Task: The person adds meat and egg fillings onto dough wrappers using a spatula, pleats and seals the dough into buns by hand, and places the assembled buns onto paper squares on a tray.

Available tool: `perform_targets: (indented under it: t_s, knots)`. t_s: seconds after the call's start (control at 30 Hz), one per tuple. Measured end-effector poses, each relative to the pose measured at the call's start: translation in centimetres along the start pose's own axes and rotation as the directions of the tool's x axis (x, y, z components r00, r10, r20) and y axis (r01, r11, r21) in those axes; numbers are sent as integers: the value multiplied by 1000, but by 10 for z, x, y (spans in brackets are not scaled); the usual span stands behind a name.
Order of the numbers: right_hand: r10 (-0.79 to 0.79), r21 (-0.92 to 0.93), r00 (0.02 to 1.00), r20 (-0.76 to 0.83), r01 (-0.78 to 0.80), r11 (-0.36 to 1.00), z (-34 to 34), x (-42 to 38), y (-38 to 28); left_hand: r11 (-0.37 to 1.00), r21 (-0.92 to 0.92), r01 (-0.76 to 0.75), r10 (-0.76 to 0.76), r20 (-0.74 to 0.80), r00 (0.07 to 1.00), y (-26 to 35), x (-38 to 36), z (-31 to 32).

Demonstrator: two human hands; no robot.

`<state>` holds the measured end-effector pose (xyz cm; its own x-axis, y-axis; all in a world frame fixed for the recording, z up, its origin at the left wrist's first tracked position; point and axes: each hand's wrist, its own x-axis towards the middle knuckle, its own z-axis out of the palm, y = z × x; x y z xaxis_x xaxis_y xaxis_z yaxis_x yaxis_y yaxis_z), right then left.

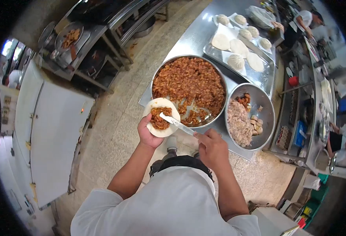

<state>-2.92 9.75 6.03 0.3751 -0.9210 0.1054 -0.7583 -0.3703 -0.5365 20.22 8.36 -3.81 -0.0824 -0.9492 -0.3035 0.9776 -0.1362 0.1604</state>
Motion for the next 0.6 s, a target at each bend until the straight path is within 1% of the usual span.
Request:
perform_targets:
  t_s: [0.03, 0.07, 0.1, 0.13, 0.17, 0.27, 0.3, 0.33, 0.37, 0.4, 0.47, 0.5, 0.53, 0.57, 0.6]
  knots:
    - [58, 4, 998, -15, -58, 998, -15, -3, -3, 999, 24, -21, 22, -20, 1000, -3, 4, 4]
    - [71, -2, 997, -38, -71, 997, -21, -5, -3, 998, 45, -43, 45, -40, 998, -6, 9, 8]
    - [35, 45, 995, -93, -31, 999, -26, -8, -2, 998, 54, -42, 44, -34, 998, -9, 13, 16]
    - [3, 85, 989, -148, 10, 996, -31, -12, 0, 998, 57, -17, 18, -19, 1000, -12, 17, 26]
    - [4, 23, 987, -158, -1, 1000, -27, -17, 3, 997, 69, 24, -23, -20, 1000, -16, 19, 36]
    - [49, -34, 977, -206, -57, 998, -19, -26, 24, 985, 122, 125, -122, -31, 992, -32, 25, 59]
    - [97, -24, 969, -227, -105, 994, -30, -30, 20, 986, 103, 131, -136, 50, 989, -35, 28, 64]
    - [112, -22, 964, -240, -121, 992, -42, -35, 18, 987, 85, 138, -148, 124, 981, -38, 30, 67]
    - [168, 31, 956, -239, -165, 986, -55, -43, 17, 986, 33, 162, -165, 151, 975, -42, 29, 68]
    - [220, 82, 946, -238, -206, 975, -67, -52, 16, 982, 47, 184, -189, 147, 971, -41, 34, 65]
    - [247, 132, 930, -274, -218, 967, -82, -64, 20, 873, 264, 411, -451, 111, 886, -36, 48, 57]
    - [267, 160, 914, -305, -227, 961, -87, -70, 25, 807, 445, 388, -469, 84, 879, -39, 48, 64]
    - [286, 188, 898, -333, -234, 954, -91, -75, 30, 802, 451, 392, -475, 84, 876, -46, 43, 71]
    - [320, 211, 892, -320, -263, 942, -94, -81, 34, 857, 314, 409, -484, 215, 848, -55, 35, 77]
    - [321, 212, 891, -322, -262, 941, -96, -83, 37, 885, 170, 433, -465, 345, 815, -65, 29, 81]
